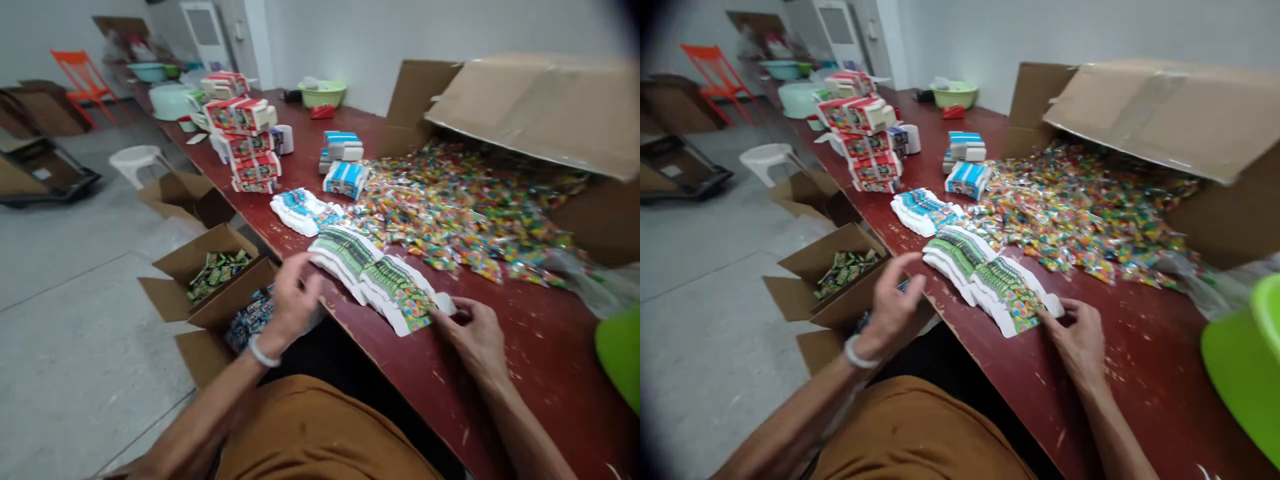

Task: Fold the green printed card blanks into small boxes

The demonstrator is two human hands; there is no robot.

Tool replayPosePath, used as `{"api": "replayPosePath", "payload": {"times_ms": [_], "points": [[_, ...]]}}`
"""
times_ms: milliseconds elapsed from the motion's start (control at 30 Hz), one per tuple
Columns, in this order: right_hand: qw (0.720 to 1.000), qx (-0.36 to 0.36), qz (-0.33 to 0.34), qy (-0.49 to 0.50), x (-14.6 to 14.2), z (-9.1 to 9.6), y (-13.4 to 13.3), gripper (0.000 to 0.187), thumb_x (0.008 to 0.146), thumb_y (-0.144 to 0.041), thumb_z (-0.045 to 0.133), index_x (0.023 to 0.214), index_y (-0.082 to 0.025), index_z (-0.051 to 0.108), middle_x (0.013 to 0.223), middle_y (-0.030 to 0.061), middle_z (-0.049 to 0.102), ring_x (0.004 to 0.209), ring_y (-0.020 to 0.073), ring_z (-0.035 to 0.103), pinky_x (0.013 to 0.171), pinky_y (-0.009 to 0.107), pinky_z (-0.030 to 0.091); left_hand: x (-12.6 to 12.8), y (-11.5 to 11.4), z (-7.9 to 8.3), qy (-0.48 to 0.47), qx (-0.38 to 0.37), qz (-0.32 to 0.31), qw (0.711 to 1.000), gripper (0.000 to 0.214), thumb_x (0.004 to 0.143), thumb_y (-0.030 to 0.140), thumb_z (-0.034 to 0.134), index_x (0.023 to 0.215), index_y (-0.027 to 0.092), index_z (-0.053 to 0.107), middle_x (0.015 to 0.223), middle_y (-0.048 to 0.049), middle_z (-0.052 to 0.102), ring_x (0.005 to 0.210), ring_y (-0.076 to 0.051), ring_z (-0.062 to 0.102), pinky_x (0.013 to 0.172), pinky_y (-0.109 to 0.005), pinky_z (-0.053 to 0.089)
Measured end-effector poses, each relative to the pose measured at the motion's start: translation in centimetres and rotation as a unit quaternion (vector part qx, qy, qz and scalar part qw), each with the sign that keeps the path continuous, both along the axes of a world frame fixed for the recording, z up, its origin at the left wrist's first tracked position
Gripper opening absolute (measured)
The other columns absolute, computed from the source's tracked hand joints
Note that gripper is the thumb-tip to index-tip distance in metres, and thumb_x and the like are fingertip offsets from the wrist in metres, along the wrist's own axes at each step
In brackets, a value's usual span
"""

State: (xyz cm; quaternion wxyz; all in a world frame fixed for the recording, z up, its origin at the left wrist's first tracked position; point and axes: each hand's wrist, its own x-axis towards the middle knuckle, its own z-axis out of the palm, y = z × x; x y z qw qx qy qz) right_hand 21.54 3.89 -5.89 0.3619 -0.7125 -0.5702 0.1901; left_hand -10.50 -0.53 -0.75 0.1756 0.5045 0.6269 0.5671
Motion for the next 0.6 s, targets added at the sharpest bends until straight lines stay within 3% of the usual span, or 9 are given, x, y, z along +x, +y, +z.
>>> {"api": "replayPosePath", "payload": {"times_ms": [67,133,233,267,333,367,400,433,600], "points": [[0.985,-0.043,-0.032,0.164,0.6,1.3,-0.3,0.049,0.058,-0.059,0.078,0.089,-0.024,0.066,0.086,0.007,0.069,0.074,0.0262,0.064,0.068,0.043,0.053,4.6,-0.2,0.1,0.047,0.049,-0.15,0.986,0.039,0.08,0.016,0.061,0.119,0.018,0.063,0.124,-0.012,0.066,0.12,-0.026,0.057,0.109,-0.042,0.039],[0.954,-0.077,-0.032,0.289,0.9,3.3,-1.0,0.044,0.057,-0.055,0.081,0.087,-0.027,0.065,0.084,0.0054,0.07,0.064,0.0214,0.063,0.058,0.037,0.052,7.9,-0.2,1.0,0.032,0.059,-0.237,0.969,0.049,0.08,0.022,0.064,0.127,0.015,0.059,0.131,-0.0175,0.062,0.124,-0.03,0.054,0.111,-0.047,0.037],[0.945,-0.062,0.041,0.319,0.5,6.0,-2.5,0.038,0.057,-0.048,0.086,0.082,-0.027,0.067,0.084,0.0066,0.071,0.068,0.0196,0.065,0.059,0.031,0.054,10.2,0.1,2.7,-0.098,-0.076,-0.401,0.907,0.049,0.075,0.038,0.073,0.117,0.015,0.064,0.117,-0.0164,0.068,0.108,-0.032,0.063,0.098,-0.048,0.047],[0.947,-0.053,0.076,0.308,0.1,6.7,-3.0,0.036,0.059,-0.047,0.086,0.081,-0.026,0.067,0.083,0.0067,0.071,0.071,0.0202,0.066,0.062,0.03,0.055,10.5,0.1,3.0,-0.157,-0.152,-0.482,0.849,0.042,0.075,0.044,0.073,0.106,0.016,0.068,0.105,-0.0132,0.072,0.096,-0.03,0.068,0.089,-0.046,0.051],[0.944,-0.045,0.134,0.298,-1.0,7.4,-3.8,0.034,0.064,-0.046,0.084,0.083,-0.025,0.067,0.082,0.0056,0.071,0.071,0.0209,0.067,0.061,0.03,0.056,10.8,0.1,3.2,-0.269,-0.286,-0.618,0.681,0.039,0.073,0.056,0.071,0.081,0.018,0.07,0.075,-0.0071,0.071,0.069,-0.024,0.069,0.071,-0.041,0.054],[0.94,-0.045,0.157,0.301,-1.7,7.5,-4.0,0.032,0.066,-0.046,0.083,0.084,-0.025,0.067,0.081,0.0051,0.071,0.069,0.0205,0.067,0.06,0.03,0.056,10.8,0.0,3.0,-0.313,-0.327,-0.648,0.612,0.044,0.07,0.061,0.071,0.071,0.018,0.068,0.065,-0.0053,0.068,0.06,-0.022,0.067,0.064,-0.039,0.054],[0.935,-0.044,0.174,0.307,-2.4,7.6,-4.1,0.031,0.069,-0.045,0.082,0.085,-0.024,0.066,0.08,0.0045,0.07,0.068,0.0196,0.066,0.059,0.029,0.056,10.8,-0.1,2.7,-0.348,-0.349,-0.654,0.574,0.049,0.065,0.066,0.073,0.064,0.017,0.067,0.058,-0.0041,0.065,0.053,-0.02,0.064,0.059,-0.036,0.053],[0.93,-0.042,0.188,0.314,-3.1,7.6,-4.2,0.029,0.071,-0.044,0.081,0.085,-0.023,0.066,0.079,0.004,0.07,0.066,0.0185,0.066,0.059,0.028,0.055,10.7,-0.3,2.3,-0.372,-0.358,-0.642,0.568,0.052,0.06,0.067,0.076,0.06,0.016,0.065,0.054,-0.003,0.063,0.049,-0.018,0.062,0.054,-0.033,0.052],[0.908,-0.016,0.232,0.349,-6.3,7.5,-4.0,0.026,0.079,-0.04,0.076,0.095,-0.023,0.064,0.083,0.0017,0.069,0.07,0.0146,0.064,0.064,0.024,0.054,9.6,-1.1,1.5,-0.351,-0.346,-0.543,0.68,0.048,0.057,0.057,0.082,0.053,0.014,0.062,0.048,0.0,0.058,0.041,-0.012,0.055,0.048,-0.024,0.047]]}}
